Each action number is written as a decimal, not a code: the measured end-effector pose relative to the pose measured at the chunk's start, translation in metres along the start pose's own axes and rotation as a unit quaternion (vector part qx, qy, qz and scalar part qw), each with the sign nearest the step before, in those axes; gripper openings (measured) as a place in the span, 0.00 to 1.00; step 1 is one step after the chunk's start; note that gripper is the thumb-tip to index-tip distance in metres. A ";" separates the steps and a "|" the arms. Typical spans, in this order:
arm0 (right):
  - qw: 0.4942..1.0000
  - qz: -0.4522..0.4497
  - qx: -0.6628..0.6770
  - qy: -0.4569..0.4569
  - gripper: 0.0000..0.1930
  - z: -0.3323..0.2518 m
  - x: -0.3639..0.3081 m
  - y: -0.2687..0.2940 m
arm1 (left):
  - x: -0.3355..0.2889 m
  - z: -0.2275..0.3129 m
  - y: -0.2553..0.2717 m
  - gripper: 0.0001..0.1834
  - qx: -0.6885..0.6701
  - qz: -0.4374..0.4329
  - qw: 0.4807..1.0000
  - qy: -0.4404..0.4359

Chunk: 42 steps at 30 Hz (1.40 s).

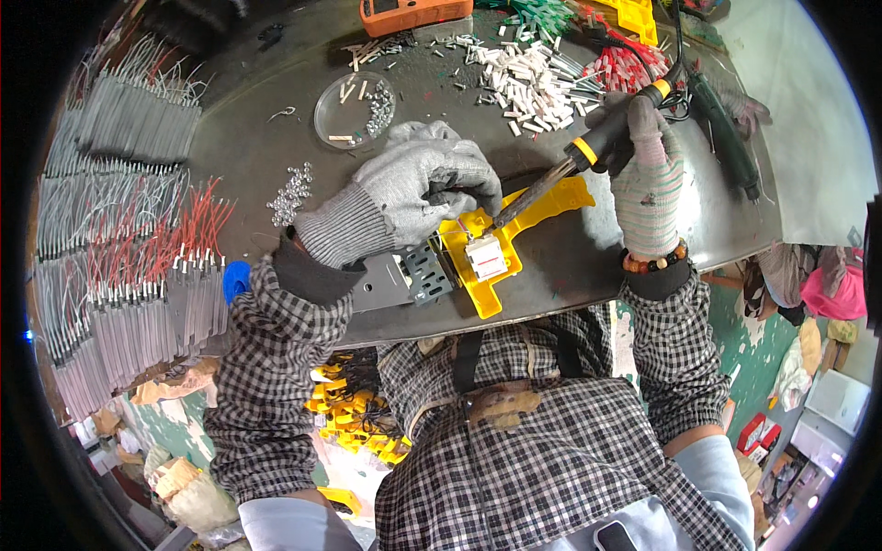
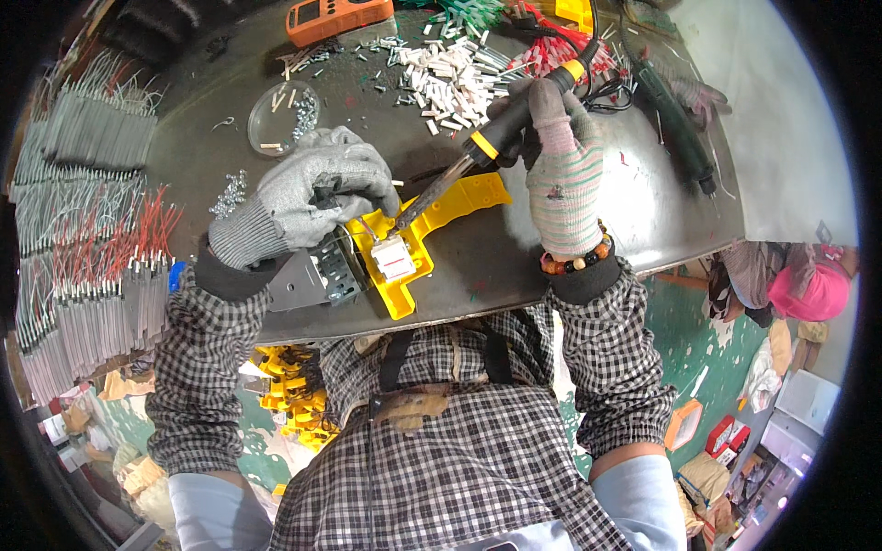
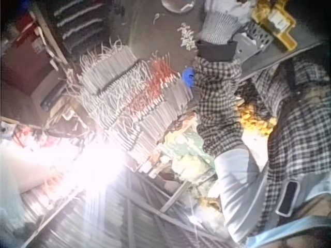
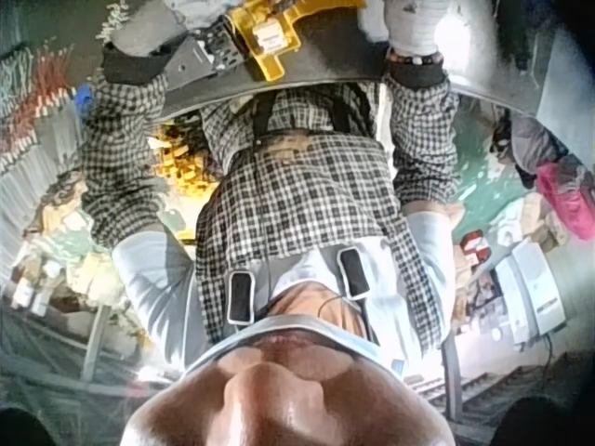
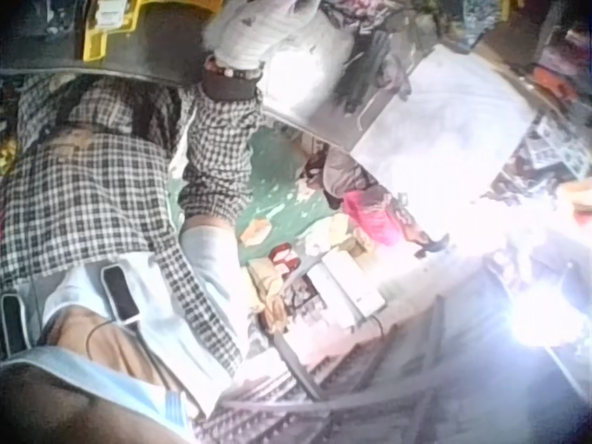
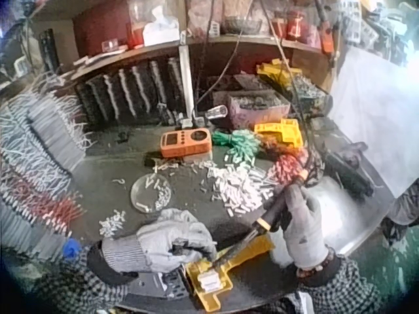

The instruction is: The person assembles an electronic device by soldering wires to a circuit board with a soldering iron, then fitting the circuit board and other electronic components into a yellow plastic housing. Wire strippers and pliers are used to prepare the wires and position components.

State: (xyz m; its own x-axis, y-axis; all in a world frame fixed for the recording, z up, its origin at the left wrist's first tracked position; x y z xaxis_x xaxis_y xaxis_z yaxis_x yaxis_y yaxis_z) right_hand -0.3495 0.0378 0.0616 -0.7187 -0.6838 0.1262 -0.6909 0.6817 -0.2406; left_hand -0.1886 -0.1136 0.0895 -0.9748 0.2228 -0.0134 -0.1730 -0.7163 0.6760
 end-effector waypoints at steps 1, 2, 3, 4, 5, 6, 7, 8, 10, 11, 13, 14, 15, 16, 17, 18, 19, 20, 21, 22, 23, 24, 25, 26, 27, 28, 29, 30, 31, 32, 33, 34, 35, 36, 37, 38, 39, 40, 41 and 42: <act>1.000 0.004 0.007 0.009 0.20 0.001 0.000 0.002 | 0.000 0.002 0.001 0.10 0.030 -0.010 0.999 0.038; 1.000 0.007 0.005 0.007 0.20 0.002 0.000 0.004 | 0.001 0.002 0.002 0.10 0.061 -0.019 0.995 0.075; 1.000 0.009 0.004 0.011 0.20 0.001 -0.001 0.003 | 0.001 0.007 0.004 0.16 0.103 -0.032 0.991 0.079; 1.000 0.011 0.002 0.015 0.20 0.000 -0.001 0.004 | 0.003 0.009 0.005 0.16 0.102 -0.033 0.991 0.079; 1.000 0.012 0.002 0.013 0.20 0.000 -0.001 0.004 | 0.007 0.008 0.004 0.20 0.084 -0.059 0.992 0.080; 1.000 0.013 -0.004 0.012 0.20 0.000 -0.001 0.004 | 0.010 0.006 0.002 0.23 0.066 -0.084 0.991 0.082; 1.000 0.013 -0.009 0.011 0.20 0.000 -0.001 0.003 | 0.012 0.004 0.002 0.26 0.073 -0.100 0.989 0.076; 1.000 0.014 -0.009 0.009 0.20 0.001 -0.002 0.003 | 0.012 0.004 0.000 0.26 0.071 -0.102 0.989 0.077; 1.000 0.006 0.011 0.008 0.21 0.000 -0.003 0.002 | 0.013 0.007 0.001 0.26 0.101 -0.081 0.989 0.068; 1.000 0.007 0.011 0.007 0.21 0.002 -0.003 0.004 | 0.013 0.006 0.000 0.26 0.101 -0.082 0.989 0.068; 1.000 0.008 -0.004 0.006 0.21 0.003 -0.003 0.010 | 0.015 0.003 -0.002 0.25 0.103 -0.095 0.988 0.063; 1.000 0.011 -0.004 0.005 0.21 0.002 -0.004 0.010 | 0.015 0.003 -0.002 0.25 0.102 -0.097 0.988 0.062; 1.000 0.005 0.002 0.005 0.21 0.000 -0.004 0.008 | 0.015 0.004 -0.001 0.24 0.098 -0.097 0.989 0.057; 1.000 -0.001 0.007 0.005 0.22 0.000 -0.003 0.005 | 0.014 0.005 0.000 0.24 0.094 -0.096 0.990 0.052; 1.000 -0.002 0.008 0.004 0.22 0.000 -0.002 0.004 | 0.014 0.004 0.000 0.24 0.093 -0.096 0.990 0.053; 1.000 0.012 0.009 0.007 0.22 -0.001 -0.003 0.006 | 0.015 0.005 -0.002 0.24 0.098 -0.101 0.989 0.056; 1.000 0.026 0.011 0.011 0.22 -0.001 -0.004 0.007 | 0.015 0.006 -0.003 0.24 0.102 -0.105 0.987 0.058; 1.000 0.026 0.012 0.012 0.22 -0.001 -0.004 0.008 | 0.015 0.007 -0.004 0.24 0.104 -0.105 0.987 0.058; 1.000 0.015 0.011 0.014 0.22 0.000 -0.003 0.007 | 0.015 0.005 -0.004 0.24 0.105 -0.106 0.987 0.060; 1.000 0.005 0.010 0.015 0.22 0.001 -0.002 0.006 | 0.016 0.004 -0.004 0.24 0.106 -0.106 0.987 0.061; 1.000 0.004 0.011 0.015 0.22 0.001 -0.002 0.006 | 0.016 0.005 -0.003 0.24 0.106 -0.106 0.987 0.061; 1.000 0.007 0.005 0.012 0.22 0.000 -0.002 0.007 | 0.017 0.005 -0.004 0.23 0.114 -0.111 0.984 0.077; 1.000 0.010 -0.001 0.010 0.21 -0.001 -0.002 0.007 | 0.018 0.004 -0.004 0.23 0.123 -0.116 0.981 0.092; 1.000 0.010 -0.002 0.012 0.21 -0.003 -0.002 0.008 | 0.020 0.002 -0.004 0.23 0.124 -0.115 0.981 0.091; 1.000 0.015 -0.011 0.012 0.21 -0.006 -0.003 0.008 | 0.018 0.003 -0.004 0.22 0.130 -0.108 0.983 0.073; 0.999 0.021 -0.021 0.012 0.21 -0.008 -0.004 0.009 | 0.018 0.004 -0.004 0.21 0.137 -0.101 0.984 0.054; 0.999 0.031 -0.006 0.021 0.21 -0.009 -0.002 0.012 | 0.019 0.005 -0.003 0.19 0.145 -0.095 0.984 0.049; 0.999 0.033 -0.007 0.022 0.21 -0.012 -0.002 0.016 | 0.021 0.004 -0.004 0.19 0.145 -0.096 0.984 0.046; 0.998 0.052 -0.016 0.033 0.21 -0.020 -0.002 0.022 | 0.023 0.004 -0.004 0.19 0.140 -0.101 0.984 0.042; 0.996 0.071 -0.026 0.045 0.21 -0.027 -0.002 0.030 | 0.026 0.004 -0.004 0.19 0.135 -0.106 0.984 0.038; 0.996 0.058 -0.039 0.055 0.21 -0.035 -0.002 0.037 | 0.027 0.006 -0.003 0.19 0.109 -0.115 0.986 0.049; 0.991 0.084 -0.077 0.074 0.21 -0.045 -0.003 0.043 | 0.027 0.008 -0.001 0.19 0.111 -0.113 0.986 0.048; 0.986 0.096 -0.099 0.091 0.20 -0.056 -0.005 0.048 | 0.027 0.010 -0.002 0.19 0.129 -0.129 0.982 0.055; 0.980 0.106 -0.121 0.113 0.20 -0.071 -0.006 0.054 | 0.026 0.016 0.000 0.20 0.151 -0.141 0.977 0.059; 0.967 0.139 -0.137 0.162 0.17 -0.080 -0.003 0.062 | 0.027 0.017 0.001 0.20 0.144 -0.138 0.978 0.061; 0.965 0.137 -0.137 0.178 0.17 -0.084 0.001 0.062 | 0.022 0.018 -0.001 0.20 0.167 -0.095 0.981 0.021; 0.971 0.133 -0.106 0.167 0.15 -0.083 0.007 0.060 | 0.017 0.015 -0.002 0.20 0.177 -0.093 0.979 0.035; 0.975 0.135 -0.080 0.156 0.13 -0.084 0.014 0.061 | 0.018 0.013 -0.003 0.20 0.185 -0.093 0.978 0.042; 0.967 0.152 -0.102 0.177 0.11 -0.087 0.024 0.055 | 0.019 0.011 -0.005 0.20 0.180 -0.098 0.978 0.041; 0.957 0.165 -0.093 0.219 0.10 -0.085 0.036 0.055 | 0.020 0.008 -0.007 0.20 0.173 -0.106 0.978 0.040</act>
State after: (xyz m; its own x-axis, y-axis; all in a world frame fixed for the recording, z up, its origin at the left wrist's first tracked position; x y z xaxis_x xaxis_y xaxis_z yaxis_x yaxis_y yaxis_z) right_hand -0.4196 0.0724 0.1344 -0.8354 -0.2769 0.4748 -0.3942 0.9038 -0.1664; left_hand -0.2060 -0.0982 0.0903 -0.9322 0.2800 -0.2296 -0.3290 -0.3901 0.8600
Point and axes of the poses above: each hand's wrist, its own x-axis towards the middle knuckle, its own y-axis out of the back of the hand, z = x × y, the point moved 6 cm from there along x, towards the middle knuckle, and after that the axes turned 8 degrees about -z, right-handed, at the moved point
